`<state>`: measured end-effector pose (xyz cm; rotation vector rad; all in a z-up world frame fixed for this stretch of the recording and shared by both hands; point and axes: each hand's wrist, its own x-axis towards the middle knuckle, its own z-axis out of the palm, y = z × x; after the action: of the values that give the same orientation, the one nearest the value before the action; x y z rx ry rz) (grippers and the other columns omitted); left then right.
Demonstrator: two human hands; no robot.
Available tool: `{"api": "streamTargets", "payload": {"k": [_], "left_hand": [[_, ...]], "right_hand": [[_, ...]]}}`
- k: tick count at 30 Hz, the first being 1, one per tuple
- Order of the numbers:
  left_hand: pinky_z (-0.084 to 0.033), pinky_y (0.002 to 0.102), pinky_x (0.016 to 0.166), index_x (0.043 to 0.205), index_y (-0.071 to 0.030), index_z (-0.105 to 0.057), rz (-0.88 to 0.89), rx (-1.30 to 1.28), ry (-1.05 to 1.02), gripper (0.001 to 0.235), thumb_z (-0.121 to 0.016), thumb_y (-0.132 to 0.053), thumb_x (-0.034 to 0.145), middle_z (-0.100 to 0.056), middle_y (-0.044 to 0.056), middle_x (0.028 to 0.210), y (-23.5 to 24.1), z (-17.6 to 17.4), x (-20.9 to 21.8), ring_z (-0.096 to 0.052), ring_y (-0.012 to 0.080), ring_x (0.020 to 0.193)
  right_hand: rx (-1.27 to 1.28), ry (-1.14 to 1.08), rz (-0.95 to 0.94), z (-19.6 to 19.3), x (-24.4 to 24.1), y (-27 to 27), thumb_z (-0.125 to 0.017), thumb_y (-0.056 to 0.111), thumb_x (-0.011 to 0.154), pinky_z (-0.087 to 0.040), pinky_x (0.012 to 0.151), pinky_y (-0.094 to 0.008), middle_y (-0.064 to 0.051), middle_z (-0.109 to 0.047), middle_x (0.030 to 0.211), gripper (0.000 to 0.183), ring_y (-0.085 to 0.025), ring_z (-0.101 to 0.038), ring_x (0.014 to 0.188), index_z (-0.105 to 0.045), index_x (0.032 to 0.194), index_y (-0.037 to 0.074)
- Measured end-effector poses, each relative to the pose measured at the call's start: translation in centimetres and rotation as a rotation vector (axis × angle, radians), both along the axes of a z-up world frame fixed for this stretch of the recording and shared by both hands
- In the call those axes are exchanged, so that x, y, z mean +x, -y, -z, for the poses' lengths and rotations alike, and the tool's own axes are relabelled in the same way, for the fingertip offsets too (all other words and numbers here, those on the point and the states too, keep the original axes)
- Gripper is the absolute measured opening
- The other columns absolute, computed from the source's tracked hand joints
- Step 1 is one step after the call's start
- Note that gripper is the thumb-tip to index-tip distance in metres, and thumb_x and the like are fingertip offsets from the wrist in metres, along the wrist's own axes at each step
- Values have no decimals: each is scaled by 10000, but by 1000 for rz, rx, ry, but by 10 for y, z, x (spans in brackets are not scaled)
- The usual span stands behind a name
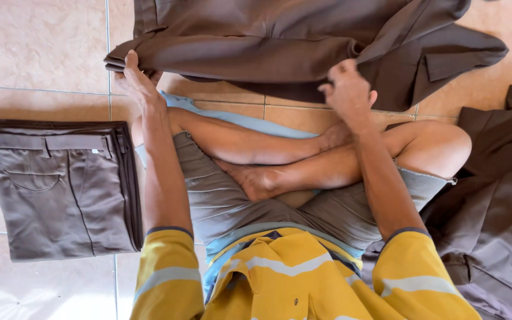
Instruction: The person sits cross-legged on a tiled floor and folds multiple pairs of brown trousers by hand. They smooth out the fabric, fold the legs, and fold the trousers into neat rectangles, stacking them to the side.
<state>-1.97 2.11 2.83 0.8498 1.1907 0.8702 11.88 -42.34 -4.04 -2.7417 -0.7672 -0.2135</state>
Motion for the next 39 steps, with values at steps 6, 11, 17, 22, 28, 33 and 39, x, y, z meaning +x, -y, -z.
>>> {"api": "streamTargets", "payload": {"k": [6,11,17,22,28,33,39], "left_hand": [[-631,434,659,1164,-44,-683,-62,-93,-30,564,-703,-263,645,-713,156,1076,12,-21,-3,-704,318,993],[-636,456,623,1166,-44,-690,-81,-85,37,549,-704,-229,649,-729,189,1056,6,-11,-7,-719,355,972],[-582,441,521,1077,69,-643,-333,-123,15,645,-711,-225,507,-688,232,944,11,-30,-5,-692,352,805],[-537,433,527,1057,40,-603,-345,-216,81,521,-684,-146,578,-668,219,956,10,-33,-8,-664,356,761],[-478,379,514,976,47,-666,-276,-179,81,472,-699,-185,567,-658,182,831,12,-26,-10,-608,291,677],[-550,416,541,1003,61,-698,-291,-157,156,474,-759,-202,613,-672,226,841,-12,10,-7,-633,319,665],[-563,386,595,1136,-39,-658,-200,-189,182,572,-730,-353,664,-630,186,1013,-9,3,-11,-585,292,711]], "right_hand": [[-545,142,-276,36,-34,-20,-706,176,745,-492,610,-397,-72,-576,1010,146,-266,-619,675,-701,888,146],[-585,166,-271,46,-15,-14,-625,179,871,-543,639,-400,-67,-611,999,116,-268,-658,805,-704,953,157],[-641,175,245,31,35,72,-699,143,769,-379,840,-506,10,-631,1132,169,-328,-552,919,-818,887,123],[-498,142,130,19,24,59,-769,126,584,-356,927,-533,-49,-618,1063,259,-322,-590,957,-782,843,133],[-456,249,89,-1,15,43,-760,113,619,-410,822,-456,-27,-617,917,229,-302,-557,824,-771,828,205],[-252,29,-345,-16,-25,-14,-752,285,894,-537,750,-446,-95,-590,1313,176,-310,-607,961,-749,901,109],[-356,256,-588,7,-41,-42,-635,149,837,-530,578,-361,-80,-606,1284,98,-239,-635,743,-731,823,142]]}}
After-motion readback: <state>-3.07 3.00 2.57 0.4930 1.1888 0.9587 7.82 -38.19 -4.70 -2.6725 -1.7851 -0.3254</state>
